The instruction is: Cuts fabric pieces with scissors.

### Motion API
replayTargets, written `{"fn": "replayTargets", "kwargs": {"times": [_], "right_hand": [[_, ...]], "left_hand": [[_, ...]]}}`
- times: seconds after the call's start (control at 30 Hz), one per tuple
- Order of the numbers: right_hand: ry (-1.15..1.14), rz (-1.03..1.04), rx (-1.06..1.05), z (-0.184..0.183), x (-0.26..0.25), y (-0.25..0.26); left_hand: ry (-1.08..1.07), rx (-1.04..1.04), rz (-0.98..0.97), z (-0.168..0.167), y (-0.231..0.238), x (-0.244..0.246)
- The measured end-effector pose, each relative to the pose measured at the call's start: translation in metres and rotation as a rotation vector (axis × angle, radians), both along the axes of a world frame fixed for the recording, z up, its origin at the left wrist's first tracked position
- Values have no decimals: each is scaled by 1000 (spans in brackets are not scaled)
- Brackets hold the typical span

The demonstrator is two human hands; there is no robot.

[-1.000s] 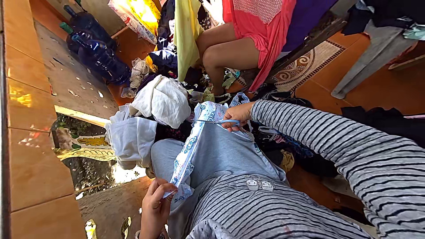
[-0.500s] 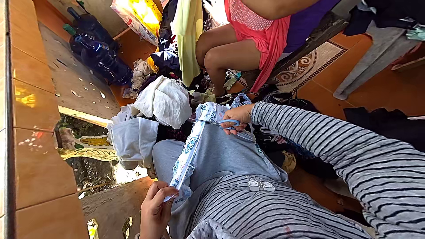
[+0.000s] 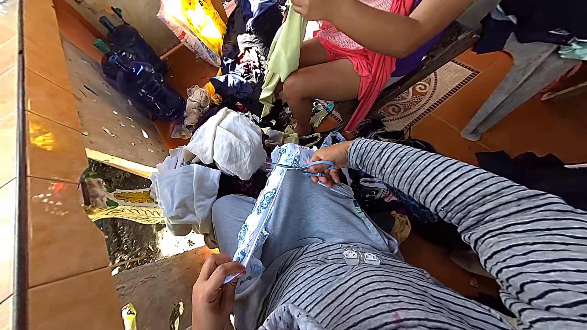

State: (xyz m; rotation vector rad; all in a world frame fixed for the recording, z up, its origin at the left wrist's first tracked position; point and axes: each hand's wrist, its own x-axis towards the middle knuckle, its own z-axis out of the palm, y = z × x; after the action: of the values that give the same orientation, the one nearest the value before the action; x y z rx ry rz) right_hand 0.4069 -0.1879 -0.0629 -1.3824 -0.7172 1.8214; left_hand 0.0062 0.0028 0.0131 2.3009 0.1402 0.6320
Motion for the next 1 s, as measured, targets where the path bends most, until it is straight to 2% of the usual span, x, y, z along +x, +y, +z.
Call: {"fn": "replayTargets", "kwargs": {"times": [0.23, 0.4, 0.67, 1.0], "right_hand": [[-45, -30, -59, 14, -4, -2], [-204, 29, -86, 36, -11, 1], [-281, 66, -76, 33, -13, 5], [-362, 102, -17, 23, -15, 0]], "left_hand": [[3, 2, -3, 2, 0, -1], [4, 1, 5, 2, 0, -2], [19, -17, 37, -2, 7, -11], [76, 20, 209, 0, 29, -30]]}}
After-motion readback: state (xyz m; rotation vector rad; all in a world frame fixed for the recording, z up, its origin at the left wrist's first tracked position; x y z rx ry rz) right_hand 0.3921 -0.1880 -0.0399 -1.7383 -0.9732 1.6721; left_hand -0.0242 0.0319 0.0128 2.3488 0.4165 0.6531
